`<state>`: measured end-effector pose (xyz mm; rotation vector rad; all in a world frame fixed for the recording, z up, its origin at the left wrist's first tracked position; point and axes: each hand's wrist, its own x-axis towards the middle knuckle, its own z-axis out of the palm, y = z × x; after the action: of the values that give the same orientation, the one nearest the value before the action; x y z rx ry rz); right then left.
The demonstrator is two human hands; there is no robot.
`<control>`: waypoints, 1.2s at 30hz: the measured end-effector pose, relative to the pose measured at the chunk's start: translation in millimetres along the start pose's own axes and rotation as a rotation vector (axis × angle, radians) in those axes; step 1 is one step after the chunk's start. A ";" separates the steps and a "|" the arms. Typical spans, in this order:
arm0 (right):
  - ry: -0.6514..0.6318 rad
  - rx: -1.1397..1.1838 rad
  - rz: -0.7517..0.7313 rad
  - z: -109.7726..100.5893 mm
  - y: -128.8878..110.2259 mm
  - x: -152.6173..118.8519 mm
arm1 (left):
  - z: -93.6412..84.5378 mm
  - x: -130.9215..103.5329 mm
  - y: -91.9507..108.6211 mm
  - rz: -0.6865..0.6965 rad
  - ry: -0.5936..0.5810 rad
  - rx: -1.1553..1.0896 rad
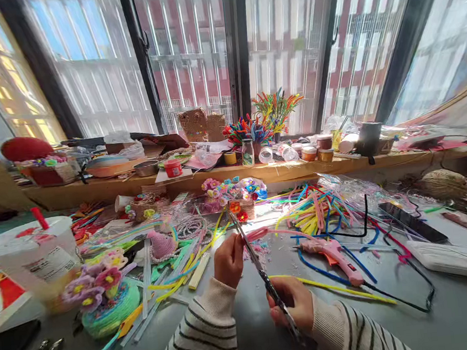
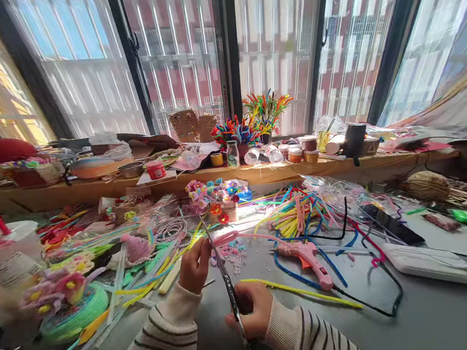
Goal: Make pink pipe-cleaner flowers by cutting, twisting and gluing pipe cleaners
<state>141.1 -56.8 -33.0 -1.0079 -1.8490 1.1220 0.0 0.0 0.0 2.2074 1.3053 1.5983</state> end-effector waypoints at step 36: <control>-0.106 0.161 0.061 -1.7 -3.6 -5.4 | -1.1 -4.1 2.1 0.044 -0.003 0.124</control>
<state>143.9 -62.2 -30.1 -0.9332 -1.7874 1.3603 0.0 -4.6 -1.3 2.3246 1.4007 1.5679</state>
